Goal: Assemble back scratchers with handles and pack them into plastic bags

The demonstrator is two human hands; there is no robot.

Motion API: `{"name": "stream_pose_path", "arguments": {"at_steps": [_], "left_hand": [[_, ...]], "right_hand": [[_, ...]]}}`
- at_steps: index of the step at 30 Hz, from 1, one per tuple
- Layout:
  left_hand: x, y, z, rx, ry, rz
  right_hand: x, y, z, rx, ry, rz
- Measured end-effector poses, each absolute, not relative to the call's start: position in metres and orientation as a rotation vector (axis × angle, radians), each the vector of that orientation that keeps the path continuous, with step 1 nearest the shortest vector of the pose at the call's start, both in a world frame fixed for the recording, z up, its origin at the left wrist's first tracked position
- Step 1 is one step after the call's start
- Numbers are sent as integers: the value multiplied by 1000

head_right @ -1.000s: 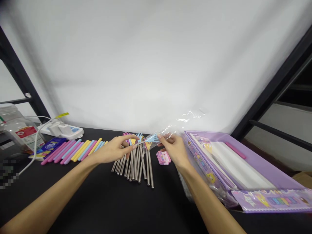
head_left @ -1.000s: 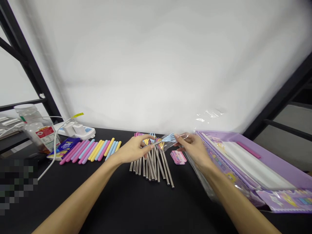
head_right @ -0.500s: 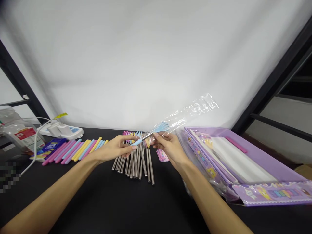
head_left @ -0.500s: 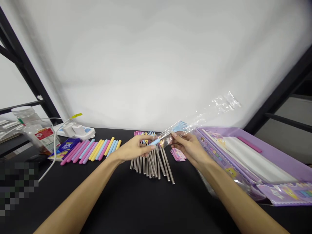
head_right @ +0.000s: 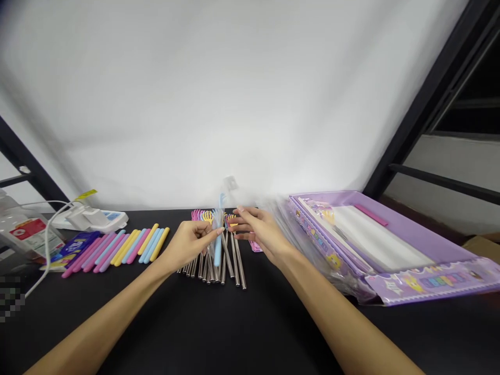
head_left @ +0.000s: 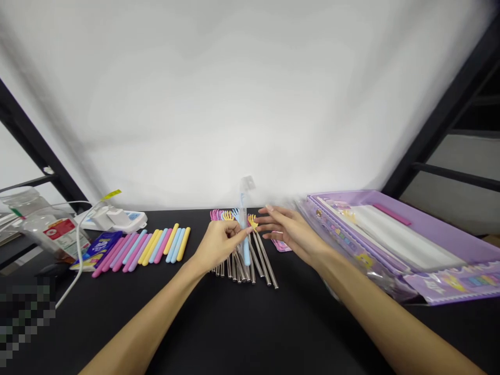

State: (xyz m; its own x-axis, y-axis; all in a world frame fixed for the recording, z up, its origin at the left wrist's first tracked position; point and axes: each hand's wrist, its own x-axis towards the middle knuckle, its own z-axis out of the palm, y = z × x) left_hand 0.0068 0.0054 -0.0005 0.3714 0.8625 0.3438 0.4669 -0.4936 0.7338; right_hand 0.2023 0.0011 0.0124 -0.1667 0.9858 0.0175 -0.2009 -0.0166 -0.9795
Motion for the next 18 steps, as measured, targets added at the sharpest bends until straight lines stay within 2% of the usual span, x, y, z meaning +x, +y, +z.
{"name": "stream_pose_path", "arguments": {"at_steps": [8, 18], "left_hand": [[15, 0, -5, 2363, 1273, 901], [16, -2, -3, 2141, 1174, 1016]], "right_hand": [[198, 3, 4, -1201, -1281, 1255], [196, 3, 4, -1240, -1280, 1299]]}}
